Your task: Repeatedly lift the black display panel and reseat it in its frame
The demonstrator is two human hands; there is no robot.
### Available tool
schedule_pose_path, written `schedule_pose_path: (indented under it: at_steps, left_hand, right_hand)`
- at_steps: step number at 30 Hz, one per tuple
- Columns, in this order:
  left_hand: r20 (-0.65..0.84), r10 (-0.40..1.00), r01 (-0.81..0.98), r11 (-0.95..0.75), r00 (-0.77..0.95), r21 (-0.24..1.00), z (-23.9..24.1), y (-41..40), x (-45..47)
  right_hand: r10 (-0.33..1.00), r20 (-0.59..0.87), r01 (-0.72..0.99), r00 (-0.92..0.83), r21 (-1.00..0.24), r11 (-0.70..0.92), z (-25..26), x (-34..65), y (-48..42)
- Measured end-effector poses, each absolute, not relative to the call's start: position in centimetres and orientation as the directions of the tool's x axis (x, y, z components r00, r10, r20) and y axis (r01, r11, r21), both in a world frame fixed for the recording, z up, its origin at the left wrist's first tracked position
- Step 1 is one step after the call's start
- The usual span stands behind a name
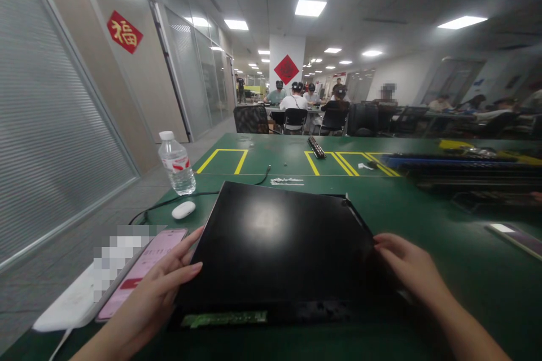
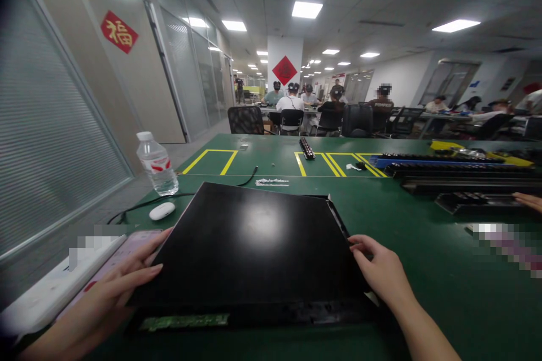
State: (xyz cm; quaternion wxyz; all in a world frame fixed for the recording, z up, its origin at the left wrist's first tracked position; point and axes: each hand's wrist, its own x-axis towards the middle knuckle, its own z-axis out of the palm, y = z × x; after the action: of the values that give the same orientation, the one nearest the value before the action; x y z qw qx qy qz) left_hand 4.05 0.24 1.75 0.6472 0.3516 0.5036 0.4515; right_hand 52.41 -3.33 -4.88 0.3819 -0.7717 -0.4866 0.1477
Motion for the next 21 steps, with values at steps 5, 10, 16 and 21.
schedule_pose_path:
  at_steps: [5,10,16,21]
  left_hand:
    - [-0.318,0.946,-0.263,0.325,0.069,0.908,1.9,0.1,4.3]
    - [-0.289,0.951,-0.231,0.307,0.109,0.923,1.4,0.3,3.9]
    - [-0.250,0.964,-0.208,0.264,0.092,0.942,1.5,0.0,3.9]
    - [-0.288,0.956,-0.254,0.293,0.057,0.922,2.4,0.0,3.9]
  right_hand:
    - [0.794,0.133,0.525,0.593,-0.811,-0.257,-4.9,52.7,-3.0]
    - [0.809,0.048,0.479,0.585,-0.826,-0.297,-5.0,52.6,-2.6]
    - [0.805,-0.116,0.187,0.582,-0.944,-0.271,-4.4,52.0,-2.8]
    - [0.840,-0.046,0.043,0.541,-0.996,-0.082,-2.9,51.5,-3.5]
